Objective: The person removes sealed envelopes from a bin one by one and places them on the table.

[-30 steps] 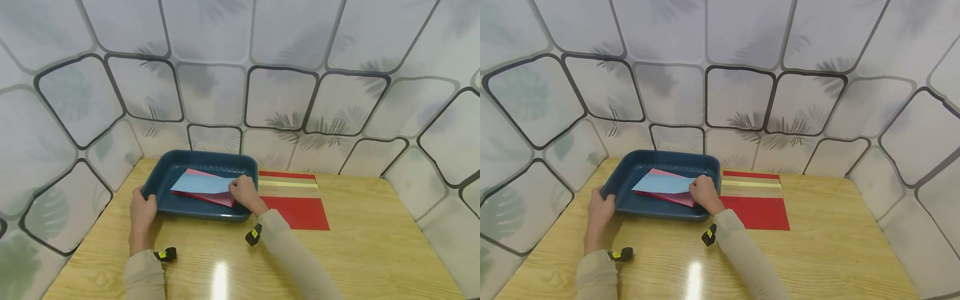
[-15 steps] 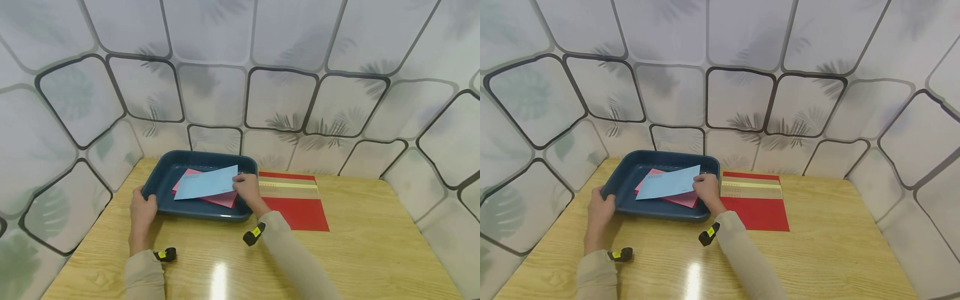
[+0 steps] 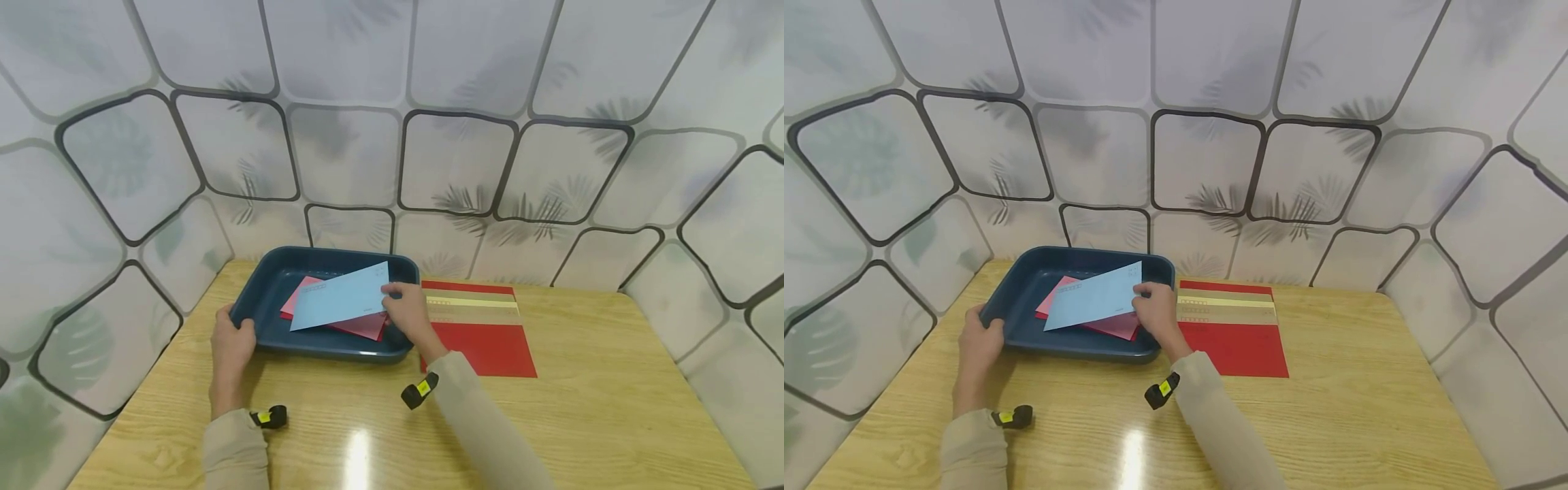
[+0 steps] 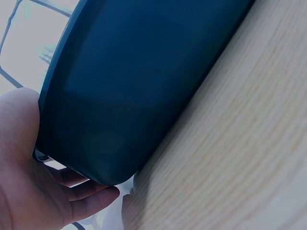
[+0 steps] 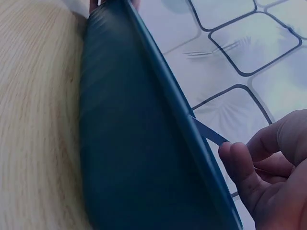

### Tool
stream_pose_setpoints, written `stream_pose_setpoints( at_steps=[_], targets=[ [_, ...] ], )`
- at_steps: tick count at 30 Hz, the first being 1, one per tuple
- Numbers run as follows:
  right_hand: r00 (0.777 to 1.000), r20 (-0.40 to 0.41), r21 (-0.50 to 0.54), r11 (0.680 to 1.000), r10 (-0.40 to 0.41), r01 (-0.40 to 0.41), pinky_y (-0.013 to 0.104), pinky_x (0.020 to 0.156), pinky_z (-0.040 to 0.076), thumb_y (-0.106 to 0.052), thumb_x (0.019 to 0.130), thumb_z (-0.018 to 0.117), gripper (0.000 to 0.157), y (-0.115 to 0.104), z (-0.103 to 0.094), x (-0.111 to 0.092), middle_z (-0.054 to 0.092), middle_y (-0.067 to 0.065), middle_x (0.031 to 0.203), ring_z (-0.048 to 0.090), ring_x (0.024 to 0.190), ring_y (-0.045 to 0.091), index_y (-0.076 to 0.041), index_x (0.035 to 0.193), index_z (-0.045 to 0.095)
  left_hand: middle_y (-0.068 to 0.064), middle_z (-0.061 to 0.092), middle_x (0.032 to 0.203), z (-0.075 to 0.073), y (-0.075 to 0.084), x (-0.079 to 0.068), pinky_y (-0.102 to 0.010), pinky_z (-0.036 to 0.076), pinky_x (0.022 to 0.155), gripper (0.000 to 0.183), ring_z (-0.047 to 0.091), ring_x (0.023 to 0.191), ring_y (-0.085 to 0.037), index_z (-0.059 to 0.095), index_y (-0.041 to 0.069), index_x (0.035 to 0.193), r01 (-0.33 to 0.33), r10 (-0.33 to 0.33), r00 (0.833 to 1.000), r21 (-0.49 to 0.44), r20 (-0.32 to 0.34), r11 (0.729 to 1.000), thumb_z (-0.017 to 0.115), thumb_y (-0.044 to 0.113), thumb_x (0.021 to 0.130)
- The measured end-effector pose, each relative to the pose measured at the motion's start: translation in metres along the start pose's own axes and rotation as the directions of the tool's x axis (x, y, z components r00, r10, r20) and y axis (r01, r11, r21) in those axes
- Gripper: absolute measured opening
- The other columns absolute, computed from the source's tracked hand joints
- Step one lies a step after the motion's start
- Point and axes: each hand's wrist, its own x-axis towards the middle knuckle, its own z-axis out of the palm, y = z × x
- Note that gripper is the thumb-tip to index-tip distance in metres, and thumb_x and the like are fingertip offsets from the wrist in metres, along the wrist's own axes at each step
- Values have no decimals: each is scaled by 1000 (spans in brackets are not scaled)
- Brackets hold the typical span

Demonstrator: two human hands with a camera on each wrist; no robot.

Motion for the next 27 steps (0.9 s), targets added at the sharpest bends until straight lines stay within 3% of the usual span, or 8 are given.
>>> stream_pose_setpoints(
  at_steps=[5, 14, 18, 27],
  targets=[
    [1000, -16, 5, 1000, 2, -2, 23, 55, 53, -5, 91, 58, 33, 5, -1, -4, 64, 18, 126, 71, 74, 37, -3, 121, 70, -32, 30, 154, 0, 0, 0, -59, 24, 115, 59, 31, 141, -46, 21, -4, 153, -6, 6, 1000, 1, 0, 1000, 36, 16, 99],
    [996, -87, 185, 982, -33, 49, 27, 58, 57, -2, 92, 57, 30, 8, -9, -11, 68, 21, 117, 71, 63, 27, 2, 118, 70, -32, 31, 153, 0, -1, 0, -59, 24, 115, 59, 31, 141, -46, 22, -4, 152, -18, 18, 1000, -1, -14, 1000, 37, 15, 99],
    [994, -108, 232, 971, -26, 51, 28, 58, 58, 0, 92, 57, 30, 13, -14, -11, 67, 21, 120, 71, 62, 21, 3, 119, 70, -32, 32, 153, 0, -1, 0, -59, 25, 115, 58, 32, 140, -46, 23, -4, 152, -18, 18, 1000, -3, -19, 1000, 37, 14, 99],
    [989, -150, 297, 954, 0, 45, 25, 59, 57, -2, 92, 58, 32, 20, -27, -17, 63, 21, 129, 71, 63, 21, 2, 122, 69, -31, 30, 154, 0, -2, 1, -59, 24, 115, 59, 30, 141, -46, 21, -3, 153, -16, 16, 1000, 8, -11, 1000, 36, 15, 99]
  ],
)
